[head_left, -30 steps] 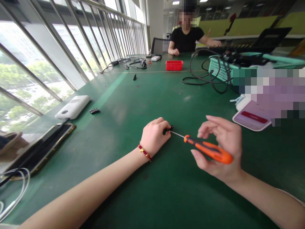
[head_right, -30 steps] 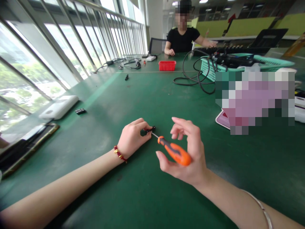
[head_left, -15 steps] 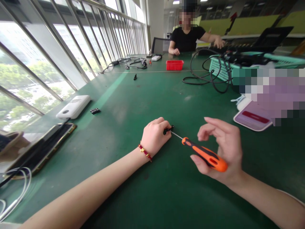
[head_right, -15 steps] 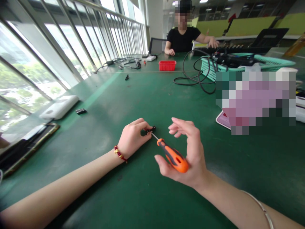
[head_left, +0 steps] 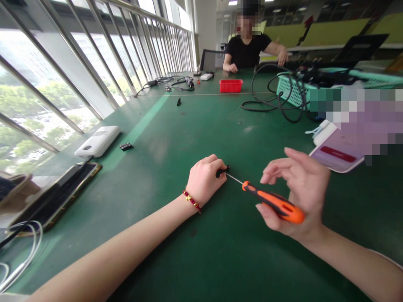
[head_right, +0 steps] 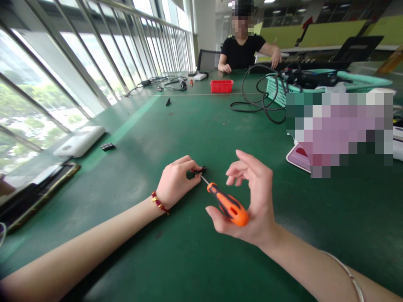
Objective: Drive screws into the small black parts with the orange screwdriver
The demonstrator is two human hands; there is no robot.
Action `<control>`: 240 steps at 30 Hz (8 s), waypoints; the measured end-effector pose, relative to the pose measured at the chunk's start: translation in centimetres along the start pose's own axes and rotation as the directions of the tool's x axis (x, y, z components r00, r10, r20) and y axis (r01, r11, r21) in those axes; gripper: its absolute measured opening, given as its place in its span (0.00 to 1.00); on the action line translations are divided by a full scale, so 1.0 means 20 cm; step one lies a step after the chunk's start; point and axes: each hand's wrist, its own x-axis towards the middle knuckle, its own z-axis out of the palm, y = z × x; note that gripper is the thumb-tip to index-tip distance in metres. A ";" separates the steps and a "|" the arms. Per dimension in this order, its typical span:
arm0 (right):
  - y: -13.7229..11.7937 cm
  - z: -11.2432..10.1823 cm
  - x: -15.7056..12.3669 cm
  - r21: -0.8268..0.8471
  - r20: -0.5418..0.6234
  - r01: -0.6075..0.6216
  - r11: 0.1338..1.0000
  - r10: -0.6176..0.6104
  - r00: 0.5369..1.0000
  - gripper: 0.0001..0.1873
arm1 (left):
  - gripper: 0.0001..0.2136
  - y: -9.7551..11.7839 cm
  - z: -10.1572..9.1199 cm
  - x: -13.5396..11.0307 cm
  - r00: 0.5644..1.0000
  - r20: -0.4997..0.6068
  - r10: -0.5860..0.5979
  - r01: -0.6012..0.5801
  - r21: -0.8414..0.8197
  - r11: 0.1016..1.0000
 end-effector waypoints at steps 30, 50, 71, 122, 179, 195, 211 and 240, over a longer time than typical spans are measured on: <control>0.01 -0.01 0.01 -0.113 0.013 0.034 0.993 -0.033 0.999 0.38 | 0.04 0.00 -0.01 0.00 1.000 0.007 -0.003 0.003 -0.009 1.000; -0.04 -0.03 0.00 -0.165 0.175 0.012 0.986 0.018 0.984 0.18 | 0.04 0.00 0.00 0.00 1.000 0.003 -0.001 0.001 -0.001 1.000; 0.00 -0.01 0.00 -0.096 0.004 0.033 0.995 -0.033 0.999 0.32 | 0.04 0.00 -0.01 0.00 1.000 0.001 0.003 -0.003 0.007 1.000; -0.05 -0.02 0.00 -0.175 0.186 0.009 0.985 0.024 0.982 0.15 | 0.04 0.00 0.00 0.00 1.000 -0.006 0.004 -0.005 -0.010 1.000; -0.01 -0.01 -0.01 -0.065 0.109 -0.029 0.997 0.036 0.993 0.31 | 0.04 -0.01 -0.01 0.01 1.000 -0.010 -0.011 0.011 -0.012 1.000; -0.03 -0.02 0.00 -0.160 0.145 -0.051 0.986 0.074 0.987 0.21 | 0.06 -0.03 0.00 0.01 1.000 -0.020 0.006 -0.008 -0.135 0.991; -0.05 -0.02 0.01 -0.181 0.282 -0.006 0.983 0.058 0.958 0.15 | 0.05 -0.05 0.01 0.03 1.000 -0.009 0.016 -0.018 -0.288 0.957; -0.02 -0.03 0.00 -0.214 0.187 0.071 0.974 -0.030 0.982 0.05 | 0.05 -0.05 0.01 0.04 1.000 -0.016 0.019 -0.023 -0.304 0.952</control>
